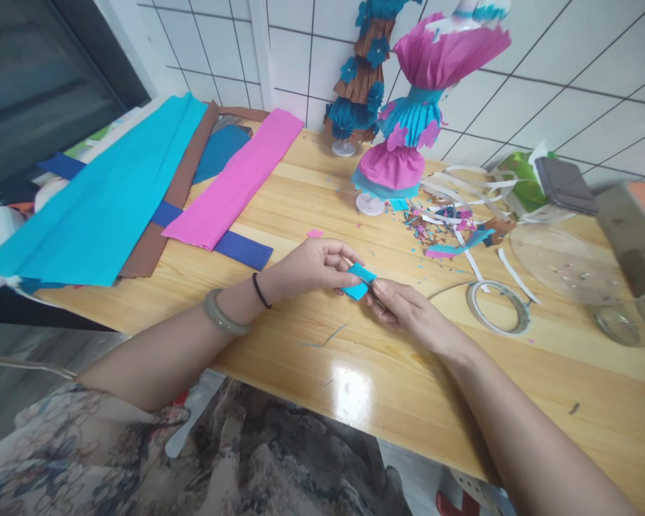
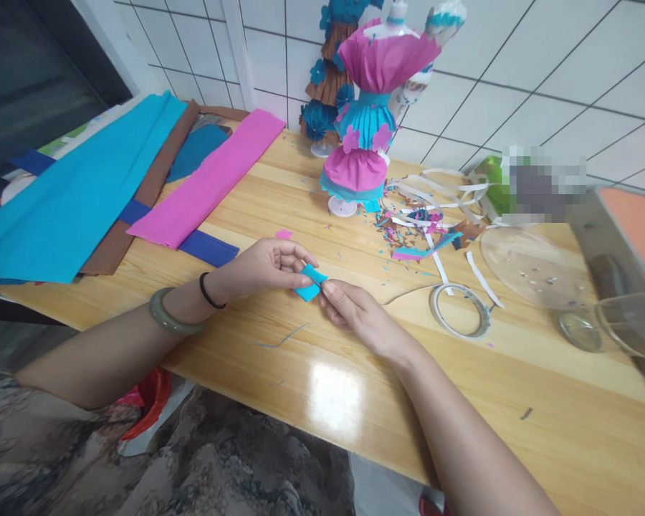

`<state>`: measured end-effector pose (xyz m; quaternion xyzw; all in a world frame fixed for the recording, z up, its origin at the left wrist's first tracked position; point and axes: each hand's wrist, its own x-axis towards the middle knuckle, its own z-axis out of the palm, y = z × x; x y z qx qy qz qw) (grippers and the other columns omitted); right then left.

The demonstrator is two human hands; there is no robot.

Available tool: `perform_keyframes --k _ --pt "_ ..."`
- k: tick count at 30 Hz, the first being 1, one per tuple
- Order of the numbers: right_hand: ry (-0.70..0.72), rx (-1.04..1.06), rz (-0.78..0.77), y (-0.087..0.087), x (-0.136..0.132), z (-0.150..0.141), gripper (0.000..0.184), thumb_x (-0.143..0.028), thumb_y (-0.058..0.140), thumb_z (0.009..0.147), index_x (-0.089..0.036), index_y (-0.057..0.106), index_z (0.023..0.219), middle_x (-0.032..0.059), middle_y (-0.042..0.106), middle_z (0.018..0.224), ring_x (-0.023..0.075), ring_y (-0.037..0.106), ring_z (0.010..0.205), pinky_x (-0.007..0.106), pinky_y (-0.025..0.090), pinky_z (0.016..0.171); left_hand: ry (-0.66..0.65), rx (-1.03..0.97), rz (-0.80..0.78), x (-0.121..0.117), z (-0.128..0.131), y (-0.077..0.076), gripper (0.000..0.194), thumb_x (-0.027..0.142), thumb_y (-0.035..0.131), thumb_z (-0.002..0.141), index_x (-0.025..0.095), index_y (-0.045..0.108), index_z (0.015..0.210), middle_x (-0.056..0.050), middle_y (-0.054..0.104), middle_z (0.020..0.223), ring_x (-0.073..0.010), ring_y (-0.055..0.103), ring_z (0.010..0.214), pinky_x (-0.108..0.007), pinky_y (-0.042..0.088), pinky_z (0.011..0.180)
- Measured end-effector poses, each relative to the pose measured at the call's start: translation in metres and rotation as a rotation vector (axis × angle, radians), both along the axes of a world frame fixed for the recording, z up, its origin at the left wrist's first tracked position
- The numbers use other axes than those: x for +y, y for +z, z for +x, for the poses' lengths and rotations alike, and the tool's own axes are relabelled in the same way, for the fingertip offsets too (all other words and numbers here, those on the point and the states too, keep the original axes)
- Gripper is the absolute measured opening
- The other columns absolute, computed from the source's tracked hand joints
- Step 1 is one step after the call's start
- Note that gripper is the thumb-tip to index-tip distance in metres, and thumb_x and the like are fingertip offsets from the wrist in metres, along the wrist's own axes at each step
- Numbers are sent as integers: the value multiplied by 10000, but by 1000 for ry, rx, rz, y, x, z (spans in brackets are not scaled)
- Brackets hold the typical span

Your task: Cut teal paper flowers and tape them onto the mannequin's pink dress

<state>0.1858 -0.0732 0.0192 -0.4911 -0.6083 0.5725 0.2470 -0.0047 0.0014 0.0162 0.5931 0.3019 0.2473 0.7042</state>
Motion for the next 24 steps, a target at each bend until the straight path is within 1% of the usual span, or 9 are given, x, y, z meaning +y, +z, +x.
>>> perform_keyframes --k 6,16,24 --pt "-4 -24 6 2 0 -1 445 -579 353 911 -178 465 754 -50 333 574 100 274 510 258 214 489 -2 24 18 0 -1 -1 265 130 705 696 93 599 936 33 612 617 -58 592 563 -150 451 517" --pt "15 -27 36 -2 0 2 431 -551 329 934 -179 446 751 -45 337 600 100 277 529 262 225 503 -17 28 43 2 -1 -2 291 166 712 698 92 596 954 24 619 627 -69 599 574 -166 460 530" --pt "20 -41 56 -1 0 1 439 -557 321 934 -183 432 733 -44 324 605 101 275 537 260 232 505 -14 35 36 0 -2 0 281 159 710 692 94 595 940 17 629 632 -74 606 576 -167 461 529"
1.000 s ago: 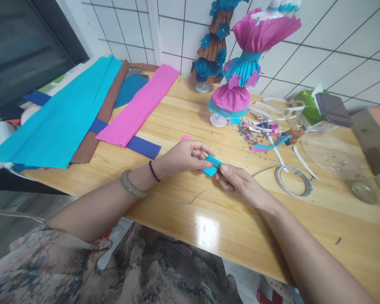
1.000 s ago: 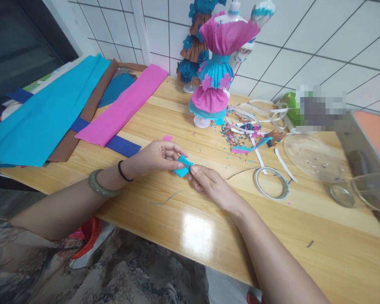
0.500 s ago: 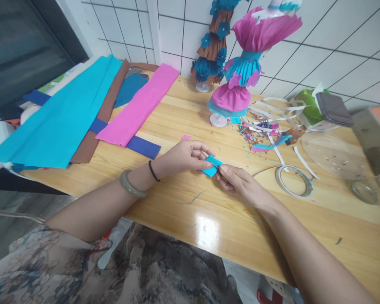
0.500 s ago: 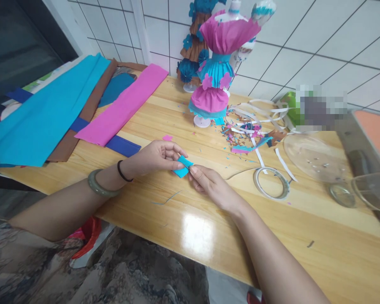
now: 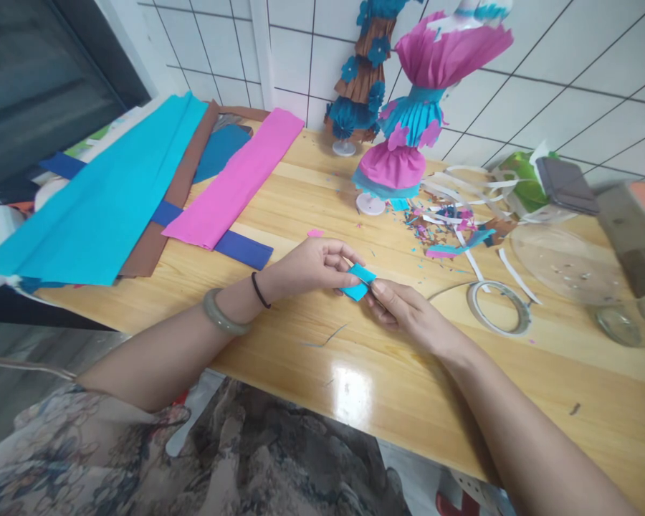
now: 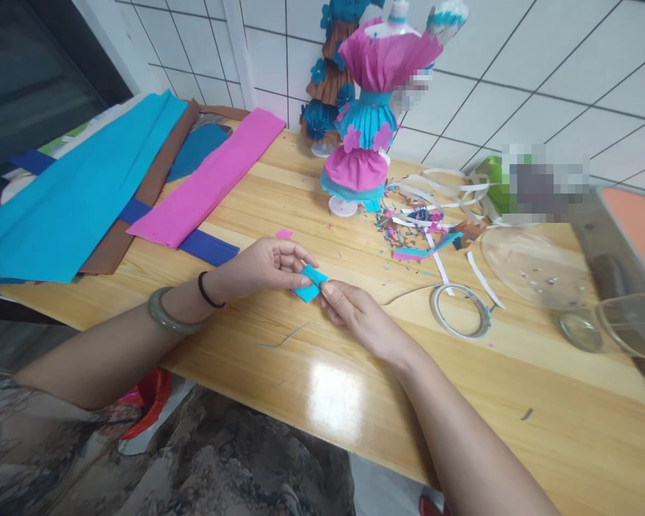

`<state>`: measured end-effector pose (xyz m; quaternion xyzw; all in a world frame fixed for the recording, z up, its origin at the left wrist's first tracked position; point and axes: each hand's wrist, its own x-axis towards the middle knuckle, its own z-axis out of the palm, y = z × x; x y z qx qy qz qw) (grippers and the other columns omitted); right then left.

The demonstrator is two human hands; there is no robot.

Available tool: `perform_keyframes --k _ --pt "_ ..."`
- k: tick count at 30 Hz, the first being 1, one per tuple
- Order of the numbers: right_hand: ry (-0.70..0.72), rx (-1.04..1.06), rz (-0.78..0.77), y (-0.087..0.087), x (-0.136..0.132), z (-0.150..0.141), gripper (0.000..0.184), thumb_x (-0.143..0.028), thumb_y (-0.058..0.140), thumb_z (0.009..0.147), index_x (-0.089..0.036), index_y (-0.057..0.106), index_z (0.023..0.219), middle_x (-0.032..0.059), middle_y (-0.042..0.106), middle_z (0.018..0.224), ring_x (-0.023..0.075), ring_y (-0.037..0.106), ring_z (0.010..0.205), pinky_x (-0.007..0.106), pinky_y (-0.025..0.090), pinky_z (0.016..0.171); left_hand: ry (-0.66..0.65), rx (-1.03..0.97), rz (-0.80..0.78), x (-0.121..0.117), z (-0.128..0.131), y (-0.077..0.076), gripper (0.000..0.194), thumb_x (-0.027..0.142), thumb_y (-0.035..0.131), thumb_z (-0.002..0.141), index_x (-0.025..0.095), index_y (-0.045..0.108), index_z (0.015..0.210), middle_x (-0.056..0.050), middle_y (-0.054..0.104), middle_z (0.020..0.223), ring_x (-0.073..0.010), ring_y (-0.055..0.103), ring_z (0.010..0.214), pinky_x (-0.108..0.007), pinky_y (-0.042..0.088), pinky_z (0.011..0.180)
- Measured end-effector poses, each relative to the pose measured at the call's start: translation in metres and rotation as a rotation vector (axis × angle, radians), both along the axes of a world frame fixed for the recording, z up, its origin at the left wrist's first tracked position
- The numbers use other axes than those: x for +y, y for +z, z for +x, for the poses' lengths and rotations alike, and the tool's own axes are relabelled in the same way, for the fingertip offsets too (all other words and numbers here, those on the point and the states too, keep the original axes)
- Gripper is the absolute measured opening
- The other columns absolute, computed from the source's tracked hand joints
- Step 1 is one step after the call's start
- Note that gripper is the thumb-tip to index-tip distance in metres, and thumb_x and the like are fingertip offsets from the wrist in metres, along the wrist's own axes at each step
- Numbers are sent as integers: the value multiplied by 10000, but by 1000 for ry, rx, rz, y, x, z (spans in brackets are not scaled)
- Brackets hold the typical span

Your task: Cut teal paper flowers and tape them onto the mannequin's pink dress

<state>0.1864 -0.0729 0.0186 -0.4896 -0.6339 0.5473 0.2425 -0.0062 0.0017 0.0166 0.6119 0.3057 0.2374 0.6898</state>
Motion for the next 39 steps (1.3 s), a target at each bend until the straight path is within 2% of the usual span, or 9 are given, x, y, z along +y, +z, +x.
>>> perform_keyframes --k 19,26,39 --pt "-18 -8 35 -1 -2 -1 427 -524 308 951 -181 443 736 -43 331 608 102 283 541 257 239 509 6 4 1 0 0 -1 292 171 716 691 97 600 949 24 608 625 -72 588 575 -176 456 536" --pt "-59 -15 22 -7 -2 0 452 -560 296 938 -184 444 736 -51 319 585 98 271 509 256 222 486 -10 17 53 -1 -1 1 390 179 695 707 81 572 1063 51 562 572 -48 520 516 -159 419 514" --pt "-61 -54 68 -7 -1 0 463 -564 282 938 -187 443 722 -44 338 589 104 286 516 254 239 498 -34 27 32 -2 0 -3 402 171 676 713 97 552 1089 9 623 685 -62 570 576 -174 447 561"
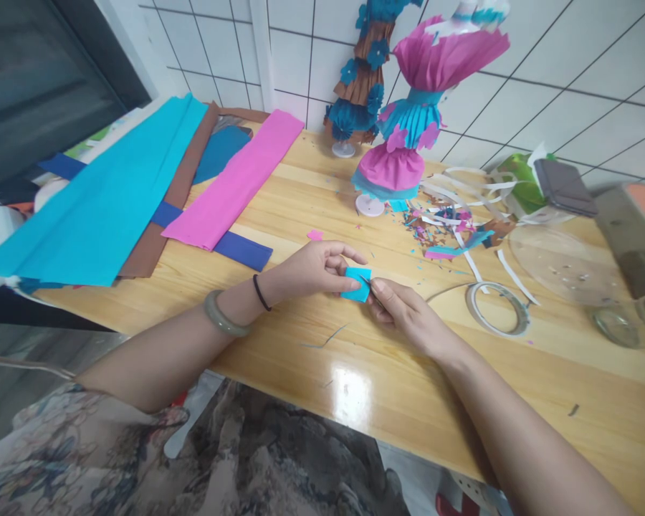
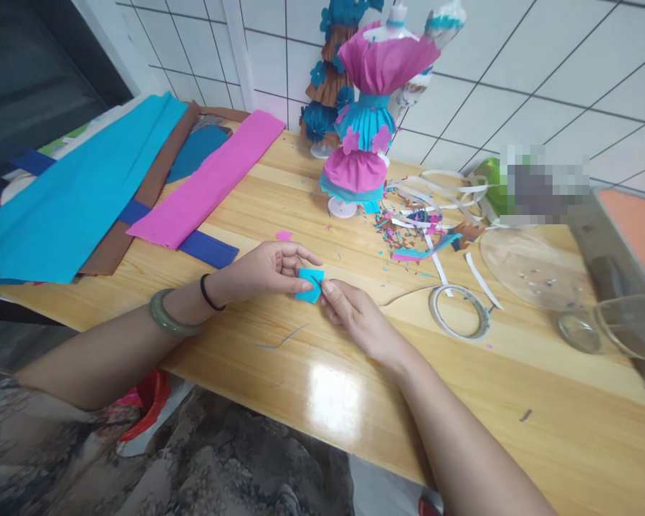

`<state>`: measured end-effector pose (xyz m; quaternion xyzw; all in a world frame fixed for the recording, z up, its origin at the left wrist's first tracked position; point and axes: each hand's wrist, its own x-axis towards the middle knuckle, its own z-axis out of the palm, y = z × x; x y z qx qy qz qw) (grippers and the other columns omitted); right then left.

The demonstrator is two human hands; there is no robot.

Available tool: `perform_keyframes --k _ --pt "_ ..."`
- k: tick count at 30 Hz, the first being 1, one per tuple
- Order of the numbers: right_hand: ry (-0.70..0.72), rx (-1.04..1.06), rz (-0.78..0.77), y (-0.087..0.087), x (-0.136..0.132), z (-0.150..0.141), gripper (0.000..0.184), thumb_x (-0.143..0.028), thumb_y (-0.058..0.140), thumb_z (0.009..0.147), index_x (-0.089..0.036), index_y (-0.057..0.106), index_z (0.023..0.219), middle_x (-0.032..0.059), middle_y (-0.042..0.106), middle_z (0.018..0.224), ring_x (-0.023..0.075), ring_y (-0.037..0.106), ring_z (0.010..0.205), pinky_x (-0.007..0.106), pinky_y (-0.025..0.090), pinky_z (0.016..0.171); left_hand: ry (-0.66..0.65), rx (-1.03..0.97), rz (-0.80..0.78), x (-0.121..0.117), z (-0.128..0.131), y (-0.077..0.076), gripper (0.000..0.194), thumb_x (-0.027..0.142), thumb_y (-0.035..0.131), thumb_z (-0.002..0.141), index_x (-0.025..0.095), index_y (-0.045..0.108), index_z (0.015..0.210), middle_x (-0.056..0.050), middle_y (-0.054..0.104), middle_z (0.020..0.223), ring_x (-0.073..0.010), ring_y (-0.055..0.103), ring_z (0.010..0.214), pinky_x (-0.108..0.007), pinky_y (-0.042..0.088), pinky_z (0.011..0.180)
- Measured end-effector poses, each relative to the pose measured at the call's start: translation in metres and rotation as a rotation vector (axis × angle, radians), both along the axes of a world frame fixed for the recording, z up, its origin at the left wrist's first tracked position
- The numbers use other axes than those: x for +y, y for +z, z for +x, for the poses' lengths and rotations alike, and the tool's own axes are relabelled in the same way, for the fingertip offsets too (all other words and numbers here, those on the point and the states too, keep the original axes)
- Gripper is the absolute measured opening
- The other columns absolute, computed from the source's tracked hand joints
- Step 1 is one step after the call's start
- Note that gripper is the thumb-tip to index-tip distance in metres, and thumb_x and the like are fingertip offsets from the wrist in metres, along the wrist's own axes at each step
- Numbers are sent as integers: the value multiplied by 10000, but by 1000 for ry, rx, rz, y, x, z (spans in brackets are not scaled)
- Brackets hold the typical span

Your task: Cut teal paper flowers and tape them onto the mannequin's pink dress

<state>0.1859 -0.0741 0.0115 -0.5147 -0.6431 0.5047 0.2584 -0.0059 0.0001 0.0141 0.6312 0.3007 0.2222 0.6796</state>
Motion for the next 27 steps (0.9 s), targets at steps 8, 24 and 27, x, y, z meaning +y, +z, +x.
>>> perform_keyframes --k 8,24,27 --pt "-2 -12 21 2 0 -2 467 -559 284 939 -201 376 654 -37 325 590 112 276 529 257 241 504 -26 -25 -26 -1 3 -2 403 163 685 703 81 552 1074 0 625 650 -77 585 566 -175 458 538" --pt "-12 -6 9 1 -1 -2 447 -537 287 948 -191 410 693 -40 308 593 105 255 523 256 220 483 -48 -43 -29 -3 6 -6 436 132 687 700 64 527 1100 -18 643 698 -94 618 599 -209 485 589" --pt "-16 2 22 1 -1 -2 451 -529 290 952 -193 393 669 -38 315 589 106 263 527 261 228 494 -37 -49 -23 -3 6 -5 412 140 675 716 67 531 1095 0 624 665 -83 596 577 -199 475 570"
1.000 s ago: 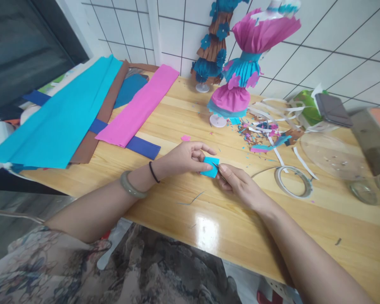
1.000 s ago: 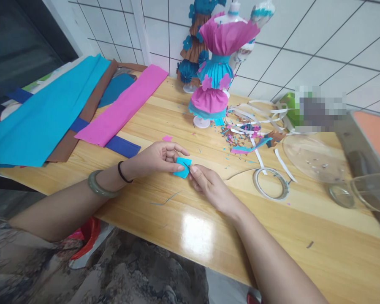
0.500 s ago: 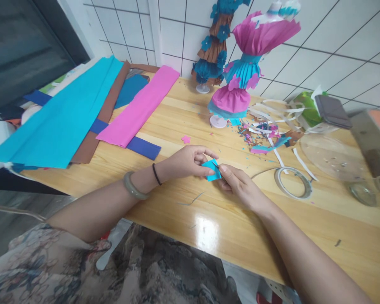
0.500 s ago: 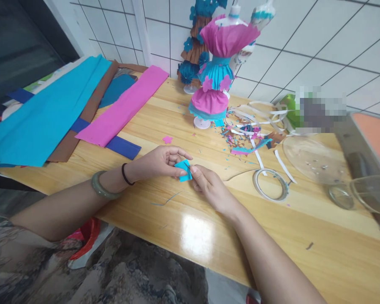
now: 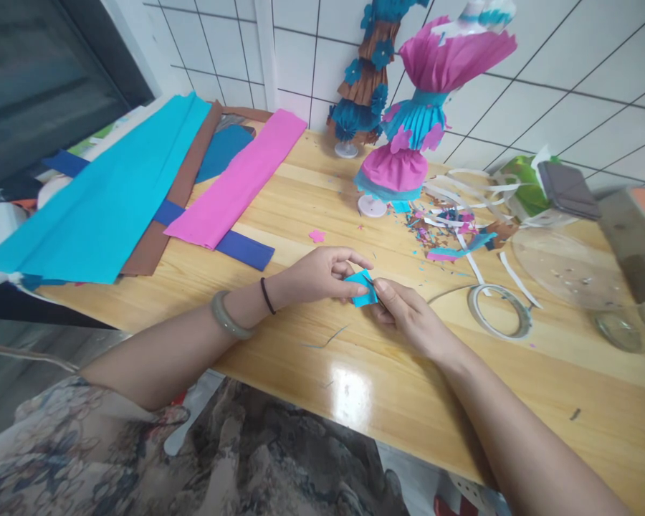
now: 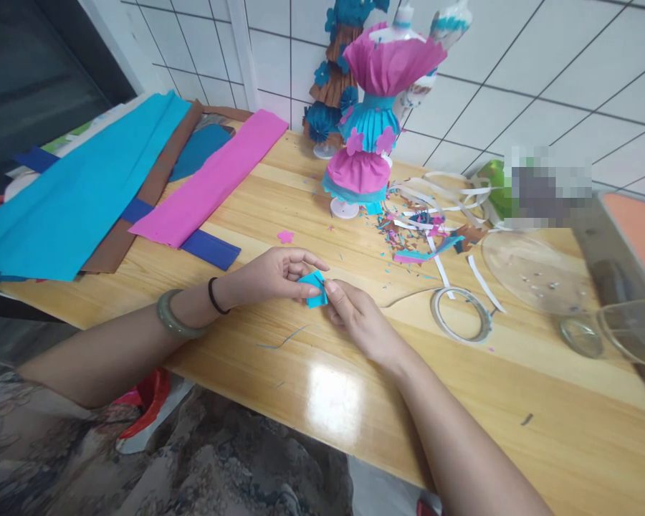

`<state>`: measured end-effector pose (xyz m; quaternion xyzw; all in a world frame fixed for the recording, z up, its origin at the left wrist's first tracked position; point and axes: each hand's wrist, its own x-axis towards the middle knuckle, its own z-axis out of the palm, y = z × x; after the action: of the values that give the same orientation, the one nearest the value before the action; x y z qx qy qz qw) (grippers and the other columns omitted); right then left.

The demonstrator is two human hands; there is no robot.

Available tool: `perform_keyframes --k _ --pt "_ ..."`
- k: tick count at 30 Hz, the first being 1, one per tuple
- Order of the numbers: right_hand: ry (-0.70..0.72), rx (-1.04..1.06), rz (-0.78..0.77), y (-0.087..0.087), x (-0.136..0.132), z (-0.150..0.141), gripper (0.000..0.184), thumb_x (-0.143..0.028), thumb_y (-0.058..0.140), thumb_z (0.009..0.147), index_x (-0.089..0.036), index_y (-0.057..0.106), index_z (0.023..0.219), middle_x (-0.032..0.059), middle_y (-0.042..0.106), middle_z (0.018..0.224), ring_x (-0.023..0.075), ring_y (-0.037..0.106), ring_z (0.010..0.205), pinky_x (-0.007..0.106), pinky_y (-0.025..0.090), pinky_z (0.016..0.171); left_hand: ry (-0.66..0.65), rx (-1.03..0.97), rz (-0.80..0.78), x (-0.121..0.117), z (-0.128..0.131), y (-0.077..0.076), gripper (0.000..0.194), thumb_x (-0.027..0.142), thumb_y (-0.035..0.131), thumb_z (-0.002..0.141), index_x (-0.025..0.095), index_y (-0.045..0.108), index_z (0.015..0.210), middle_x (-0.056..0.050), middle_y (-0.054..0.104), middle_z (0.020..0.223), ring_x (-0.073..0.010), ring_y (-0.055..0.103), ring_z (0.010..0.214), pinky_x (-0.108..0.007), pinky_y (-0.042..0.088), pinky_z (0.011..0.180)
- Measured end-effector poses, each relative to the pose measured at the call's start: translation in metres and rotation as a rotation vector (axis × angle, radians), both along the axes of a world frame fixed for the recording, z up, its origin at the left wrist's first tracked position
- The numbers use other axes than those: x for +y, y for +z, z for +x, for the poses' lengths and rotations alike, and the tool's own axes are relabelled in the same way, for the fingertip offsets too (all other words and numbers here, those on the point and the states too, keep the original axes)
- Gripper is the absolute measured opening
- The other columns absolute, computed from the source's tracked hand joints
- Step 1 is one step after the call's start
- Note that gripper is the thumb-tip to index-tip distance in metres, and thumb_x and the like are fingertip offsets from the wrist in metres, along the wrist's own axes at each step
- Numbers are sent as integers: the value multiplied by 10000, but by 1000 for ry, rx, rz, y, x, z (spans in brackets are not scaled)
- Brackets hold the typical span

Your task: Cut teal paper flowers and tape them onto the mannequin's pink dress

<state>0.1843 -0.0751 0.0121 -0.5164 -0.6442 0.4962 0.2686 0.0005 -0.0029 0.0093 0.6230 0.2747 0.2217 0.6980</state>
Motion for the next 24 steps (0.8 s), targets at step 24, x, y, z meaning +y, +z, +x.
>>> perform_keyframes --k 24 --pt "-13 59 -86 0 0 -1 438 -558 310 935 -180 450 763 -53 312 581 97 261 510 259 197 485 71 -16 52 0 -5 9 497 160 641 738 100 475 1202 12 591 711 -98 614 571 -197 479 513"
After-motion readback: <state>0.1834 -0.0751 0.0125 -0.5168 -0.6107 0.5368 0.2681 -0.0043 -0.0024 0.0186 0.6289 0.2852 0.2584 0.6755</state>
